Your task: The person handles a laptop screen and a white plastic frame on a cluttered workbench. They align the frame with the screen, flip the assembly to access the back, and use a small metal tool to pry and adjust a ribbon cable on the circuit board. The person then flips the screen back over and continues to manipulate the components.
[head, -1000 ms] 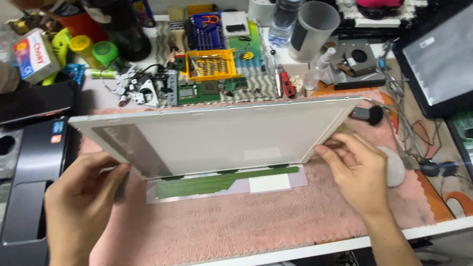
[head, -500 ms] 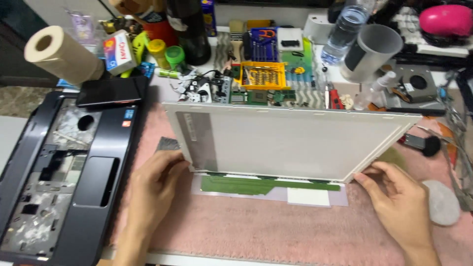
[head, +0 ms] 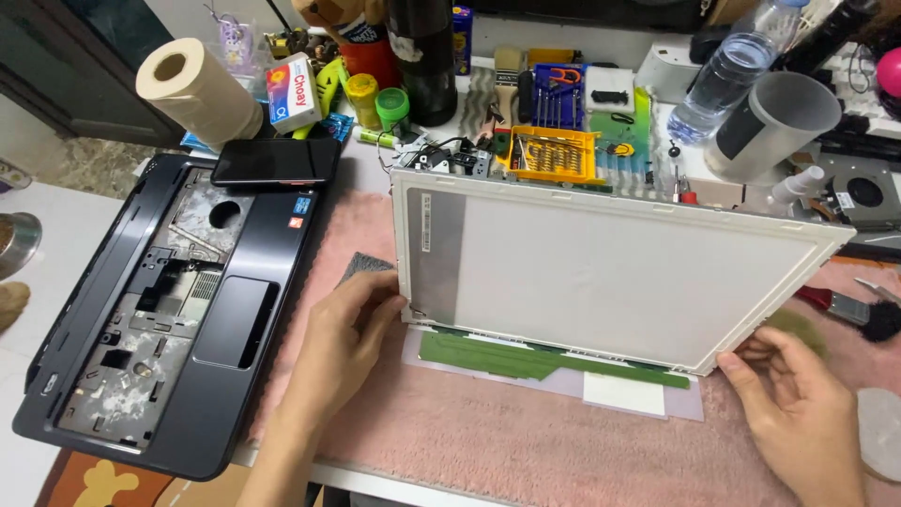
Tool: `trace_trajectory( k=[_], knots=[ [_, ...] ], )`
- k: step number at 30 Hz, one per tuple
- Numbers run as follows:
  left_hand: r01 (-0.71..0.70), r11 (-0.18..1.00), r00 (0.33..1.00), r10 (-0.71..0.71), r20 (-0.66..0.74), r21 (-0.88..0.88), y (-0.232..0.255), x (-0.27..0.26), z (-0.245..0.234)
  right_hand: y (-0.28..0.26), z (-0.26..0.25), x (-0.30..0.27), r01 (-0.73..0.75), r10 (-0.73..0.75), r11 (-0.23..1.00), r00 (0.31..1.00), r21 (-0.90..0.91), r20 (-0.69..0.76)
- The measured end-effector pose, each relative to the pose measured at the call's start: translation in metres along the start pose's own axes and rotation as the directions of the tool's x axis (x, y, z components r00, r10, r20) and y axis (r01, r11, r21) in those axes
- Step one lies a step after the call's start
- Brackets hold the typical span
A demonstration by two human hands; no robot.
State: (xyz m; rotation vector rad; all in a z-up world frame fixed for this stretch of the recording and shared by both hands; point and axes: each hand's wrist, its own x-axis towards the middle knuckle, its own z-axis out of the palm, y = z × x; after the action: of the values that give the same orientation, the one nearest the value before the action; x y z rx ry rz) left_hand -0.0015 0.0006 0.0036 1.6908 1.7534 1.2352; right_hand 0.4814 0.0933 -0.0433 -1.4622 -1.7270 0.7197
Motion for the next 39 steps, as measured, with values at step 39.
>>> trace_trajectory(
  k=[39],
  knots=[
    [0.217, -0.401, 0.831, -0.403, 0.384, -0.89, 0.026, -0.019, 0.089, 0.097, -0.025, -0.026, -0.745, 0.547, 0.408, 0.662, 0.528, 0.513]
  ],
)
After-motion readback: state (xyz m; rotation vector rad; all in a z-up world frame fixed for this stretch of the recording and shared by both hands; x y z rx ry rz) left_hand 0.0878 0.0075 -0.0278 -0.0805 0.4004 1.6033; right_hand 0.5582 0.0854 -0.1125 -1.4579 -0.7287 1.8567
